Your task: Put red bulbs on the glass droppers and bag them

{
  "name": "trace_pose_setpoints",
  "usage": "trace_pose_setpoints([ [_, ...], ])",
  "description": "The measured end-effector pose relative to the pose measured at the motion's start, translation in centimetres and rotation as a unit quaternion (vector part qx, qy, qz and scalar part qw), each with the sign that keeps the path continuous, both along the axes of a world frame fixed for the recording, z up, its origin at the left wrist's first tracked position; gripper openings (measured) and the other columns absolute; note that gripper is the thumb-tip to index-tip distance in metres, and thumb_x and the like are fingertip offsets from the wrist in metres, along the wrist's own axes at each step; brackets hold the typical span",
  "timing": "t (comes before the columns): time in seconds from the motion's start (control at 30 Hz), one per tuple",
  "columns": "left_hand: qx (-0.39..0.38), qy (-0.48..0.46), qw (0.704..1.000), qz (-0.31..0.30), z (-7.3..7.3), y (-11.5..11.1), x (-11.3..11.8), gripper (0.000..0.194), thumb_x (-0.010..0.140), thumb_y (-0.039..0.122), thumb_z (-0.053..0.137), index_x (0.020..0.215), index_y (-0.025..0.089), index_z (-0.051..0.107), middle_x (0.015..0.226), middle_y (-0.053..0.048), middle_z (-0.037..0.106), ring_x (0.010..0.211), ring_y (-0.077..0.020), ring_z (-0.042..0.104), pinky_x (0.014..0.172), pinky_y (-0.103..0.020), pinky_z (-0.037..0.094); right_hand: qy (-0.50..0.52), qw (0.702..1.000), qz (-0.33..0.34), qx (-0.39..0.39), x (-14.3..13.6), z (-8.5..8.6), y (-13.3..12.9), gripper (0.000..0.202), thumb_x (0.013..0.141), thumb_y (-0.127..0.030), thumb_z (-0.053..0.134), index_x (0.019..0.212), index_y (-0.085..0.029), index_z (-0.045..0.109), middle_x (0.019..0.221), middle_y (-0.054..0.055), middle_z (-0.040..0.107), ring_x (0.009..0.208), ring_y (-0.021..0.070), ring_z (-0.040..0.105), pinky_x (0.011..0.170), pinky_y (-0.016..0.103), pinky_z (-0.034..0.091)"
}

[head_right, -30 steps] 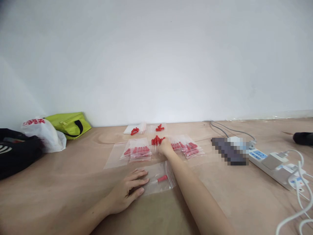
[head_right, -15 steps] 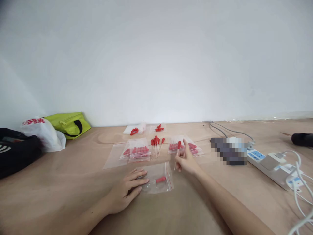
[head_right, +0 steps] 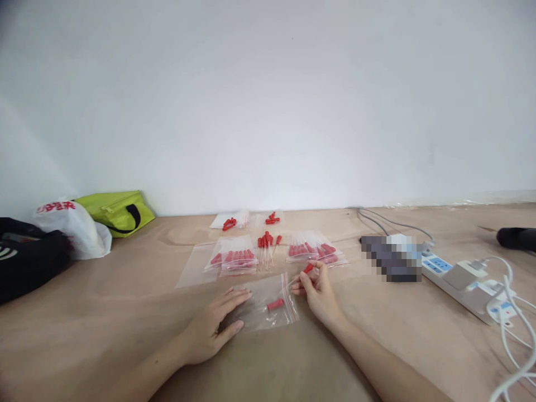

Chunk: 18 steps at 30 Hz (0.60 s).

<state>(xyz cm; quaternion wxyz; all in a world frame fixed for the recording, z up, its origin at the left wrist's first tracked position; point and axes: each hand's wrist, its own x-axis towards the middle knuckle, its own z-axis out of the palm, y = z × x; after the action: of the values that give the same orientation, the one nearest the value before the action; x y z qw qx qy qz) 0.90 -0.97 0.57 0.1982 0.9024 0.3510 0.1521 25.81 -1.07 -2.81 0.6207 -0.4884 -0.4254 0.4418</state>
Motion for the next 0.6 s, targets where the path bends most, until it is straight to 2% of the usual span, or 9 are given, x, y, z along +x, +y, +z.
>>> trace_pose_setpoints([
  [0.1,-0.003,0.003,1.0,0.003,-0.04,-0.08,-0.03,0.047,0.082,0.022,0.047,0.128,0.024,0.037,0.129,-0.003,0.046,0.121,-0.0199,0.038,0.105,-0.043,0.024,-0.029,0.999,0.04,-0.018,-0.1,0.13,-0.49,0.044,0.062,-0.056,0.061,0.084,-0.022,0.045,0.064,-0.002,0.056,0.054,0.0133,0.057,0.052,0.028,0.048],
  [0.2,-0.006,0.006,1.0,0.01,0.04,-0.18,0.0,0.047,0.082,0.023,0.047,0.128,0.024,0.037,0.13,-0.003,0.046,0.122,-0.0202,0.036,0.105,-0.042,0.025,-0.102,0.99,0.093,-0.043,-0.11,0.18,-0.76,0.037,0.06,-0.049,0.065,0.078,-0.018,0.054,0.05,-0.005,0.05,0.04,0.008,0.044,0.039,0.02,0.035],
  [0.3,-0.01,0.011,1.0,0.007,0.13,-0.19,0.08,0.047,0.082,0.022,0.047,0.127,0.023,0.038,0.129,-0.003,0.046,0.122,-0.0198,0.037,0.105,-0.042,0.024,-0.154,0.981,0.117,-0.03,-0.18,0.02,-0.8,0.031,0.059,-0.04,0.068,0.077,-0.017,0.058,0.05,-0.006,0.05,0.039,0.0054,0.036,0.038,0.018,0.028],
  [0.47,-0.006,0.004,1.0,0.0,0.1,-0.06,0.09,0.045,0.082,0.022,0.046,0.127,0.022,0.039,0.13,-0.003,0.046,0.121,-0.0197,0.037,0.105,-0.042,0.023,-0.195,0.97,0.14,-0.029,-0.21,-0.38,-0.63,0.024,0.063,-0.038,0.064,0.072,-0.017,0.058,0.054,-0.004,0.052,0.041,0.0062,0.037,0.04,0.019,0.027],
  [0.6,-0.006,0.01,1.0,-0.005,-0.01,0.07,-0.02,0.044,0.083,0.023,0.046,0.126,0.023,0.04,0.129,-0.003,0.046,0.122,-0.0204,0.036,0.105,-0.044,0.023,-0.197,0.962,0.188,-0.025,-0.22,-0.02,-0.63,0.024,0.067,-0.04,0.059,0.075,-0.017,0.06,0.062,-0.001,0.059,0.051,0.0103,0.049,0.048,0.021,0.035],
])
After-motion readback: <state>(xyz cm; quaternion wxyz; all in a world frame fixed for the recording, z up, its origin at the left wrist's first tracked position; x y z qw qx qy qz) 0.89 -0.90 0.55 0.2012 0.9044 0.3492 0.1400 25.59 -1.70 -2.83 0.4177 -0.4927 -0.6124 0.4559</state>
